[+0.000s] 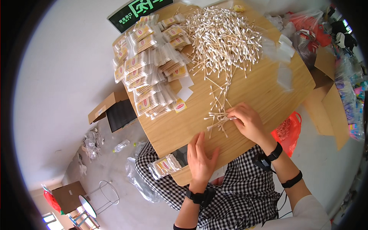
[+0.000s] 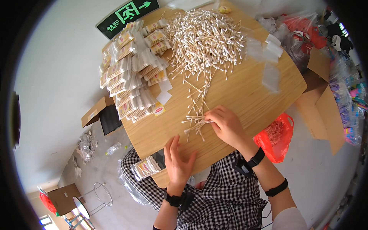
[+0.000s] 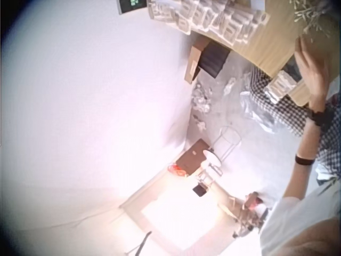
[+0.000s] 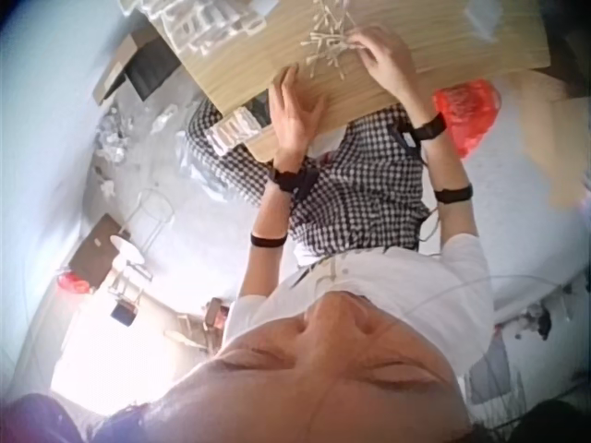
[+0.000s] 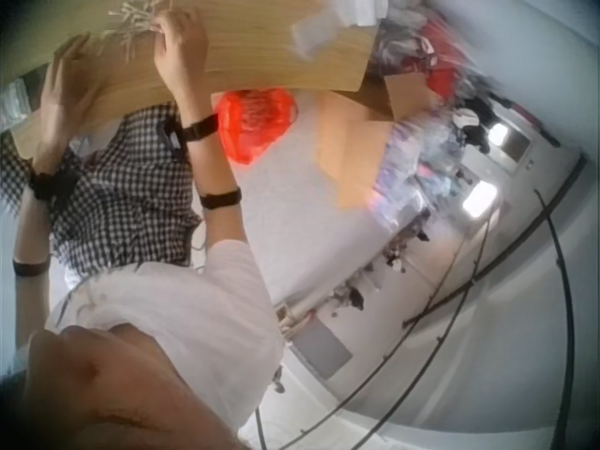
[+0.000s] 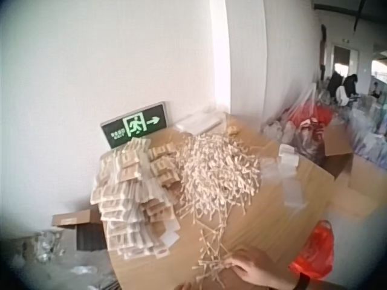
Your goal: Packaging individual cotton swabs into small plastic bags.
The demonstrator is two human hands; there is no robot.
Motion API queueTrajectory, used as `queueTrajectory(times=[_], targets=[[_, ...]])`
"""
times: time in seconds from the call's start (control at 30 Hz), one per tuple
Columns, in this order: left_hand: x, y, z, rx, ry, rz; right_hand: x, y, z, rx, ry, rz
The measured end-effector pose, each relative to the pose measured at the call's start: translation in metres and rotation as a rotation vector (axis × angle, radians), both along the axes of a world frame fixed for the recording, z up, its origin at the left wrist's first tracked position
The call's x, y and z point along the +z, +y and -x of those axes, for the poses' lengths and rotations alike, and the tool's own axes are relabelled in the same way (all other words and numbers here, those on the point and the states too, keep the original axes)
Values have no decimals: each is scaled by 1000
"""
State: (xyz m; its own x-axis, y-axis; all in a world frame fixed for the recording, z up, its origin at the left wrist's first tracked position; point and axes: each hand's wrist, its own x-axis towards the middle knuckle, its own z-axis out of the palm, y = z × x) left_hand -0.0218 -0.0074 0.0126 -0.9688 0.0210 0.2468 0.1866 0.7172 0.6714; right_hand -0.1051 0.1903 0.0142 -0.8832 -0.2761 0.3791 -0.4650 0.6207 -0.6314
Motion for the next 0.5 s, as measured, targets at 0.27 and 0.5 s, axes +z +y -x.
queueTrajectory(times=[0.27,0.5], targets=[[12,12,30,-45,-129,98,2,-14,-17,142,-48,-64],[-2,7,37,-141,-33,32,12,-15,-5,141,-48,-200]])
